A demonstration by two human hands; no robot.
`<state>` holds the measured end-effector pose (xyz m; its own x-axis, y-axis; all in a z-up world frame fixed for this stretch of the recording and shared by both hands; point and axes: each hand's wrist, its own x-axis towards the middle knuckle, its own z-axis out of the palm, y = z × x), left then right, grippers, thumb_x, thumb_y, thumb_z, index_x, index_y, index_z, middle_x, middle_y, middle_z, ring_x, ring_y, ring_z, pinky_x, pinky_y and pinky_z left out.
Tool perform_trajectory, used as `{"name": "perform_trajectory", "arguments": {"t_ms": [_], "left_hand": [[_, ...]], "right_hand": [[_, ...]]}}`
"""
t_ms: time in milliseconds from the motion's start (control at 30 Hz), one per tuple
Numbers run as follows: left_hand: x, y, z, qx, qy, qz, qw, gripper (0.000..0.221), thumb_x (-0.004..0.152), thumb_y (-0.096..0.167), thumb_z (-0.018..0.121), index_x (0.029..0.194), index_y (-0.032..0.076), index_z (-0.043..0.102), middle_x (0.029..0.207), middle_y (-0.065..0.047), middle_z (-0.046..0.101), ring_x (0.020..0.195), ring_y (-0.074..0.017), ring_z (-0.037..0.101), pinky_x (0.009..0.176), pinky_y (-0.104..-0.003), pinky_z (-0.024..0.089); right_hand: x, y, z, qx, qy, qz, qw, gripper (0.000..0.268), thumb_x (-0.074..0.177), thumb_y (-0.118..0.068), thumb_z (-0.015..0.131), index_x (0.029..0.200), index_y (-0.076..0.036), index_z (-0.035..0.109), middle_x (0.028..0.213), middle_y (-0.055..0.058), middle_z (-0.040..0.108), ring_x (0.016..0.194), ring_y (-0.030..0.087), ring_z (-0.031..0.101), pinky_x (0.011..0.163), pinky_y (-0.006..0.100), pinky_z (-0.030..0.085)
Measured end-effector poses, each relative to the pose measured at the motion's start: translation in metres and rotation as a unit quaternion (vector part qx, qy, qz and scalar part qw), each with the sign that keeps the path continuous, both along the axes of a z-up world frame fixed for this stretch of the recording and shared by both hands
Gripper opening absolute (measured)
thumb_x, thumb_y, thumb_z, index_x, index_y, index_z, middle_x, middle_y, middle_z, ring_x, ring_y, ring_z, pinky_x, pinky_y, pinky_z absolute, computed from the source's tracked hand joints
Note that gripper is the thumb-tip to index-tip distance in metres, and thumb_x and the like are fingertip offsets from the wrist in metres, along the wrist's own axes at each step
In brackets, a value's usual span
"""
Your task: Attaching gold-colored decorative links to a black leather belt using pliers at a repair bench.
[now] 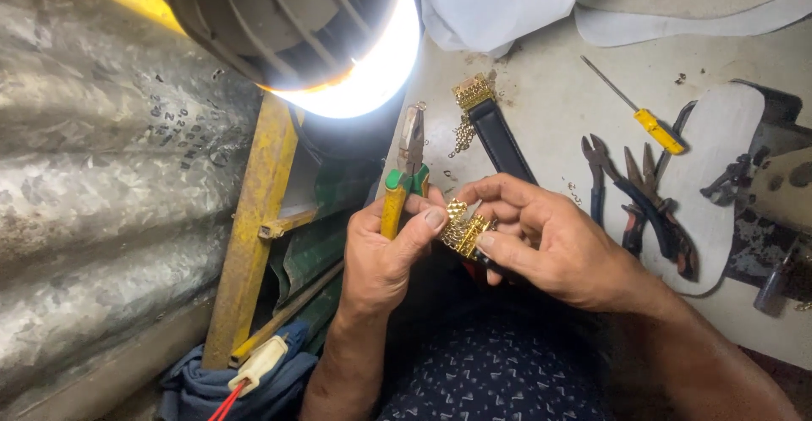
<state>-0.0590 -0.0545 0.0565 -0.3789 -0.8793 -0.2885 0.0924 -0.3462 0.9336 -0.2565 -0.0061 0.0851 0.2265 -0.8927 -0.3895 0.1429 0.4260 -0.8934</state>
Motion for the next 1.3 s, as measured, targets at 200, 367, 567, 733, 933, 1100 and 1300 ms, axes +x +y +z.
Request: {"name": "perform_trajectory", "arguments": {"t_ms": [200,367,567,733,933,1100,1300], "left_hand": [[0.002,0.0,0.001,-0.003,-0.015,-0.008,1.0,0.014,0.091,0.022,0.074,0.086,0.01,0.07,0.096,-0.005,0.072,0.062,-0.0074,0.055,0.056,-0.022,0.048],[0.003,0.002,0.001,-0.001,-0.002,-0.017,1.0,0.014,0.091,0.022,0.073,0.085,0.01,0.068,0.096,-0.006,0.071,0.059,-0.0067,0.05,0.053,-0.022,0.045],[0.003,0.003,0.002,-0.018,-0.018,-0.027,0.999,0.012,0.092,0.02,0.073,0.087,0.009,0.07,0.094,-0.006,0.072,0.068,-0.0088,0.057,0.072,-0.026,0.054],[0.004,0.002,0.005,-0.047,-0.028,-0.04,0.998,0.012,0.093,0.022,0.072,0.088,0.011,0.071,0.096,-0.003,0.071,0.091,-0.0148,0.068,0.092,-0.032,0.058],[0.006,0.003,0.012,-0.078,-0.075,-0.048,0.993,0.019,0.096,0.024,0.069,0.097,0.006,0.073,0.095,-0.001,0.069,0.087,-0.0111,0.063,0.083,-0.026,0.057],[0.014,0.014,0.032,-0.24,-0.196,-0.081,0.947,0.026,0.1,0.021,0.06,0.084,0.002,0.065,0.089,-0.006,0.059,0.078,-0.0151,0.059,0.071,-0.029,0.05],[0.024,0.029,0.036,-0.331,-0.245,-0.121,0.903,0.038,0.101,0.032,0.052,0.077,0.002,0.056,0.095,-0.014,0.063,0.072,-0.0209,0.06,0.063,-0.032,0.048]], "right_hand": [[0.002,0.005,0.005,-0.018,0.048,-0.041,0.998,0.049,0.088,-0.005,0.065,0.134,-0.009,0.051,0.117,0.014,0.063,0.067,0.012,0.071,0.059,0.023,0.063],[0.002,0.01,0.01,-0.018,0.081,-0.052,0.995,0.034,0.088,-0.004,0.067,0.119,-0.01,0.055,0.112,0.005,0.065,0.073,0.012,0.073,0.059,0.024,0.067],[-0.001,0.015,0.012,-0.048,0.083,-0.021,0.995,0.036,0.091,-0.009,0.065,0.127,-0.01,0.066,0.094,0.003,0.073,0.071,0.008,0.07,0.07,0.02,0.059],[-0.003,0.012,0.014,-0.097,0.062,-0.002,0.993,0.04,0.091,-0.005,0.062,0.131,-0.007,0.066,0.124,0.009,0.064,0.087,0.014,0.071,0.072,0.023,0.07],[0.0,0.013,0.01,-0.094,0.061,-0.022,0.993,0.044,0.09,-0.001,0.062,0.134,-0.003,0.065,0.127,0.01,0.064,0.076,0.012,0.071,0.07,0.02,0.063],[-0.005,0.014,0.016,-0.086,0.086,-0.048,0.991,0.045,0.09,-0.002,0.06,0.135,-0.004,0.063,0.134,0.01,0.063,0.093,0.013,0.073,0.071,0.021,0.069],[-0.007,0.016,0.017,-0.088,0.088,-0.064,0.99,0.044,0.091,-0.001,0.061,0.135,-0.005,0.064,0.129,0.009,0.064,0.081,0.012,0.073,0.072,0.019,0.066]]}}
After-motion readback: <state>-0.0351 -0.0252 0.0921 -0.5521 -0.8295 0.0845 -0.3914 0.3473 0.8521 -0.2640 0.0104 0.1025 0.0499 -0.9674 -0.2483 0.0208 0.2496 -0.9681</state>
